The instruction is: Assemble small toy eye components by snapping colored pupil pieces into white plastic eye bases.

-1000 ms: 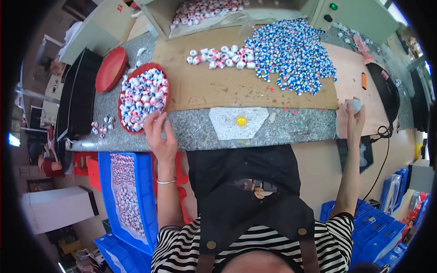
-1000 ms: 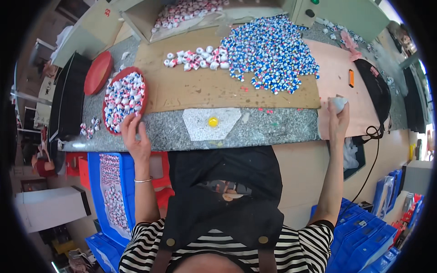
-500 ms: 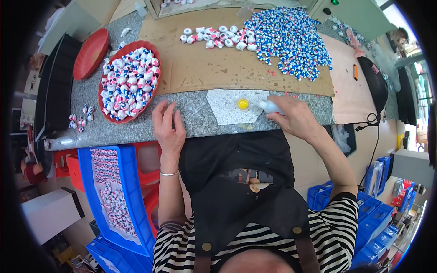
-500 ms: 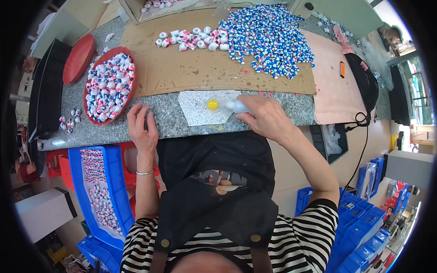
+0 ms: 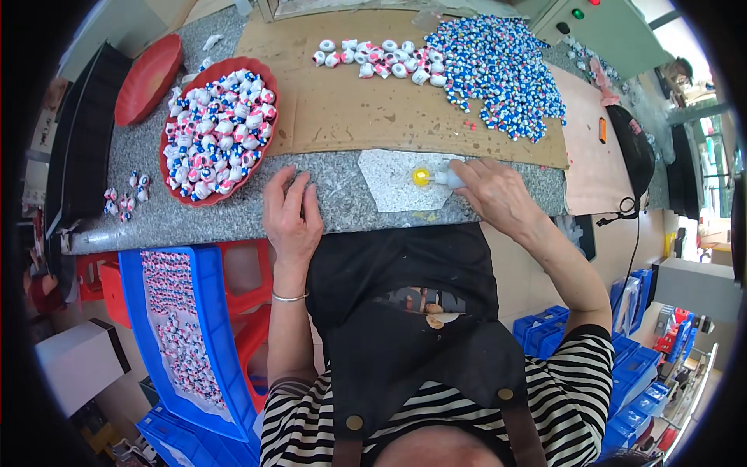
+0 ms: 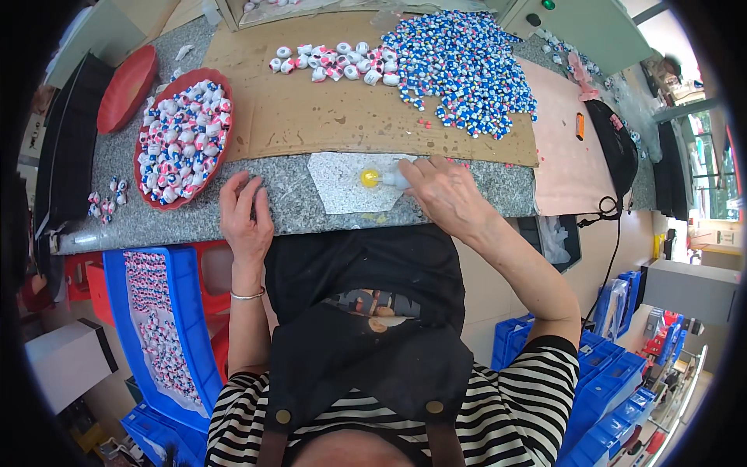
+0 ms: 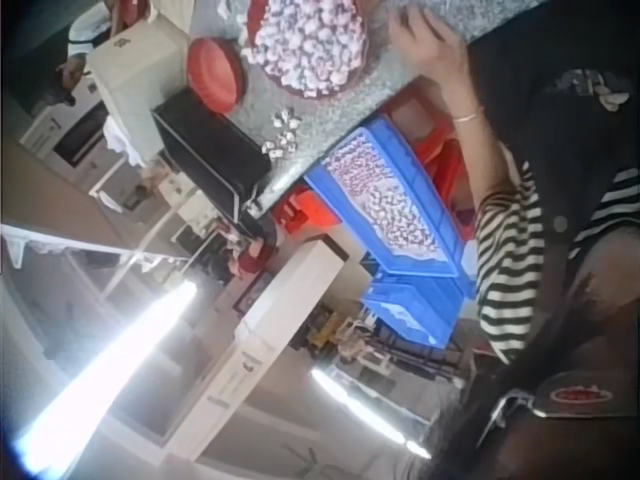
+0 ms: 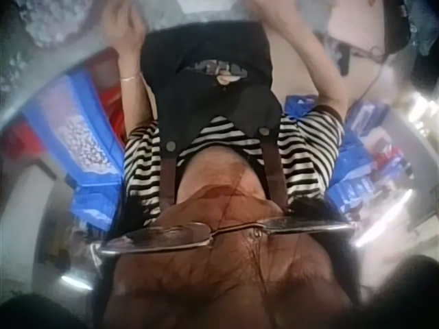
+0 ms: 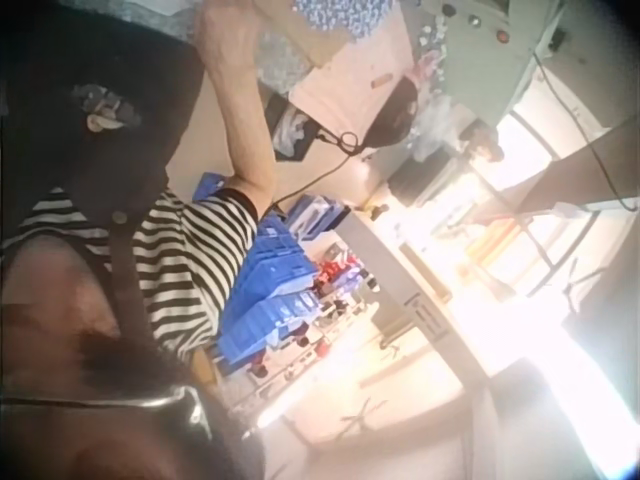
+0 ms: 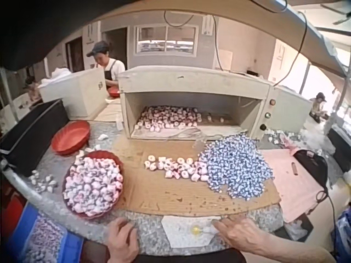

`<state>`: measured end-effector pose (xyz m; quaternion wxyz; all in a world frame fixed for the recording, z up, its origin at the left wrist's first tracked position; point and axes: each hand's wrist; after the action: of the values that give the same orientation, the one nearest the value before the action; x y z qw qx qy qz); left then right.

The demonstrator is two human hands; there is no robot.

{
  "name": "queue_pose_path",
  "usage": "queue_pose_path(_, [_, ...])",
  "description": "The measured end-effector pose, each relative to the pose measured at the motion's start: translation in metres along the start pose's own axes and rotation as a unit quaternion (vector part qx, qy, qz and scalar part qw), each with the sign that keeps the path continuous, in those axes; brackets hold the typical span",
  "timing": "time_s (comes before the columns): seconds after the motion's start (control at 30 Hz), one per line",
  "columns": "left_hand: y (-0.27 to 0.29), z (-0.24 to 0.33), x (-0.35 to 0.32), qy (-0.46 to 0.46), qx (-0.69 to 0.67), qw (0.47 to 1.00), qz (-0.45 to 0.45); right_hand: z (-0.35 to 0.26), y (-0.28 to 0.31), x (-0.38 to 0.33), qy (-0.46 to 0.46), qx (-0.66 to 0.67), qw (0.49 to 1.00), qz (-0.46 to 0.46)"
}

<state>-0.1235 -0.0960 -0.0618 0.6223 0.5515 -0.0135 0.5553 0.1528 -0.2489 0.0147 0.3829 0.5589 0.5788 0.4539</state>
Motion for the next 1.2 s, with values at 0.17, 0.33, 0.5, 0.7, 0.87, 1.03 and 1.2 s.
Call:
queue_pose_path(0.17, [0.0, 0.0, 0.0, 0.001, 0.012, 1.0, -0.003, 0.0, 0.002, 0.0, 0.001, -0.002, 1.0, 0.0])
queue_pose_path(0.33, [0.002, 0.001, -0.002, 0.008, 0.008, 1.0, -0.006, 0.0, -0.001, -0.001, 0.004, -0.004, 1.0, 0.004])
queue_pose_path(0.5, [0.001, 0.002, -0.001, 0.006, 0.011, 1.0, -0.011, 0.001, -0.002, -0.001, 0.009, 0.003, 1.0, 0.016])
queue_pose_path(0.7, [0.001, 0.001, 0.001, 0.008, 0.011, 1.0, -0.006, 0.002, 0.0, 0.002, 0.008, 0.001, 1.0, 0.012])
queue_pose_path(0.87, [-0.004, 0.008, 0.005, 0.009, 0.005, 1.0, -0.012, 0.009, 0.005, -0.006, -0.004, 0.047, 0.998, 0.043])
queue_pose_path(1.03, [0.003, 0.002, -0.003, -0.002, 0.019, 1.0, -0.017, 0.024, -0.004, -0.038, -0.159, 0.321, 0.911, 0.206])
queue_pose_path(1.2, [0.011, 0.001, -0.002, 0.047, -0.032, 0.998, -0.012, 0.117, 0.002, -0.112, -0.259, 0.391, 0.781, 0.412])
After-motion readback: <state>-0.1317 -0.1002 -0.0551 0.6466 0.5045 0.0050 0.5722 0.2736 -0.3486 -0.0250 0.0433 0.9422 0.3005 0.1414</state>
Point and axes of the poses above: each hand's wrist, its own x-axis towards the middle knuckle, its own y-axis out of the back of the hand, z = x × y, and after that the axes turned 9 degrees about x, right-handed
